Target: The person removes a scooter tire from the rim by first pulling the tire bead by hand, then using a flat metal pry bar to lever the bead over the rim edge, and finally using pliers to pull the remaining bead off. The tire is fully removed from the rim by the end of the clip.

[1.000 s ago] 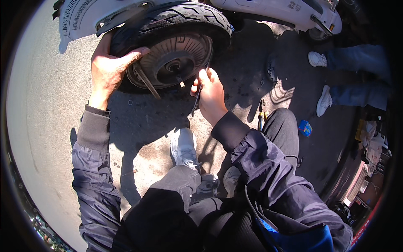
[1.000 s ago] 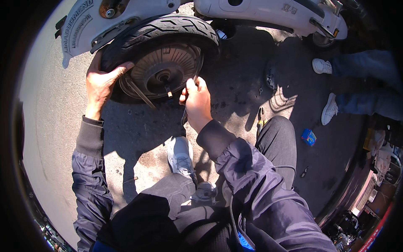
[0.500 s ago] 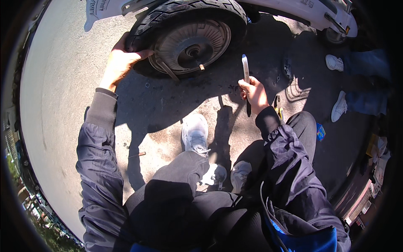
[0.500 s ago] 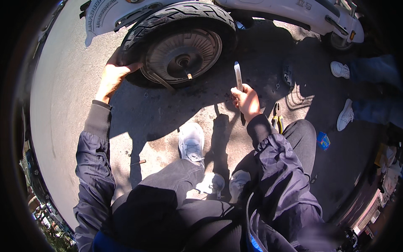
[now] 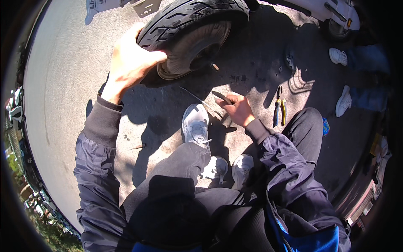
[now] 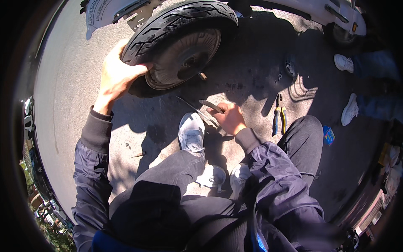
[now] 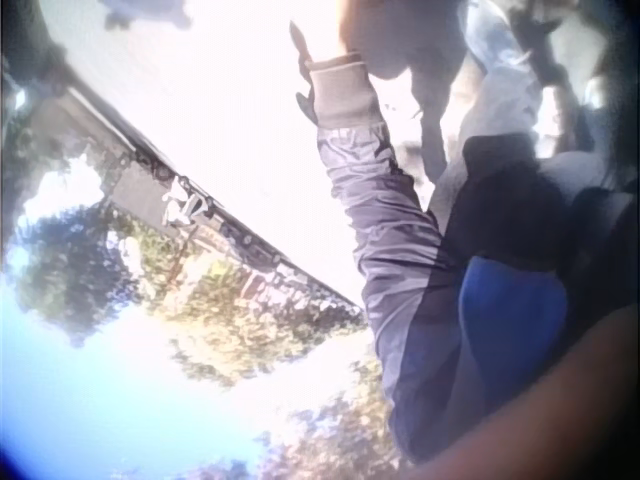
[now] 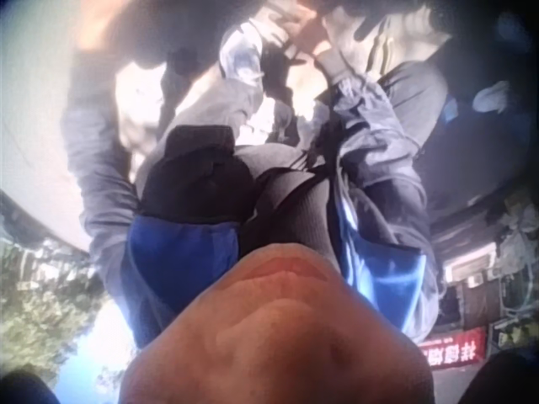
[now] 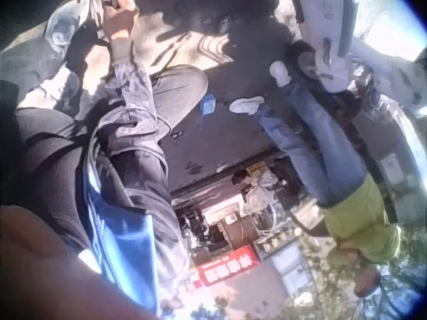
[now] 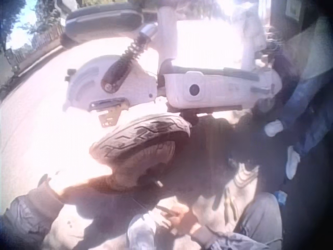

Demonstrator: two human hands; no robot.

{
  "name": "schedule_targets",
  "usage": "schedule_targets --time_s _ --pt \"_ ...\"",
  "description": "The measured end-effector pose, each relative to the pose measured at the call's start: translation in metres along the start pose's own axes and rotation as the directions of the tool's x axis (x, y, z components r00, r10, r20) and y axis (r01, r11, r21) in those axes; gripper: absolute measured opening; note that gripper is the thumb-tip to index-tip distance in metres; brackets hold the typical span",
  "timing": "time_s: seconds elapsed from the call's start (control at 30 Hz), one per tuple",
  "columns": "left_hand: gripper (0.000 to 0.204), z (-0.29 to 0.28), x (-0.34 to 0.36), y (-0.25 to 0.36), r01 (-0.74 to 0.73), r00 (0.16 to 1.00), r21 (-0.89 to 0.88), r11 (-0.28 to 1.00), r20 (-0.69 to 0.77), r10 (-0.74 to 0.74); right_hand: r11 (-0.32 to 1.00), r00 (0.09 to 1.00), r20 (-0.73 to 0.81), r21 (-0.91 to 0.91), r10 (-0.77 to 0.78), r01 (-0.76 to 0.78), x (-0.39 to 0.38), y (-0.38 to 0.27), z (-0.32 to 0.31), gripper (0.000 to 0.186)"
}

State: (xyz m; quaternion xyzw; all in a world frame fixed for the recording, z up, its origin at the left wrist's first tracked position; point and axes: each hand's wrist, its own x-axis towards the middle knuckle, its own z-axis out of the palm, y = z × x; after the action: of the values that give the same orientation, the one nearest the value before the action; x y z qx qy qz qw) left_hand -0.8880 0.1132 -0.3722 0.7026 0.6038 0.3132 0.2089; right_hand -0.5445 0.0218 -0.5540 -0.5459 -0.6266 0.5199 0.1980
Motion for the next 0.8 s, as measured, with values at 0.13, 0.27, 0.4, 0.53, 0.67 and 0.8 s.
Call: schedule_targets --time_s 0.13,0.27,0.4,0.53,0.67,0.8 --pt "0.082 -0.002 0.030 0.039 -0.110 0.987 0.318 0.942 0.150 0.065 0.988 0.986 0.093 -0.066 0.142 -0.136 -0.005 0.000 -0.005 0.033" --pt "0.098 0.011 0.040 0.055 -0.117 0.985 0.294 0.949 0.153 0.074 0.971 0.943 0.233 -0.084 0.236 -0.222 -0.001 -0.011 -0.015 0.029" --pt "0.101 0.004 0.014 0.061 0.056 0.982 -0.024 0.998 0.183 -0.051 0.972 0.935 0.277 -0.146 0.220 -0.185 0.005 -0.049 -0.050 0.028" --pt "0.081 0.018 -0.014 0.066 0.081 0.978 -0.171 0.982 0.202 -0.045 0.969 0.943 0.246 -0.162 0.223 -0.187 -0.009 -0.107 -0.104 0.034" --pt "0.075 0.020 -0.002 0.056 0.038 0.983 -0.195 0.980 0.183 -0.002 0.999 0.966 0.254 -0.010 -0.049 0.053 -0.021 -0.146 -0.140 0.037" --pt "0.100 0.020 0.009 0.038 -0.075 0.992 -0.073 0.994 0.098 0.082 0.966 0.935 0.267 0.037 0.235 -0.254 -0.028 -0.131 -0.139 0.036"
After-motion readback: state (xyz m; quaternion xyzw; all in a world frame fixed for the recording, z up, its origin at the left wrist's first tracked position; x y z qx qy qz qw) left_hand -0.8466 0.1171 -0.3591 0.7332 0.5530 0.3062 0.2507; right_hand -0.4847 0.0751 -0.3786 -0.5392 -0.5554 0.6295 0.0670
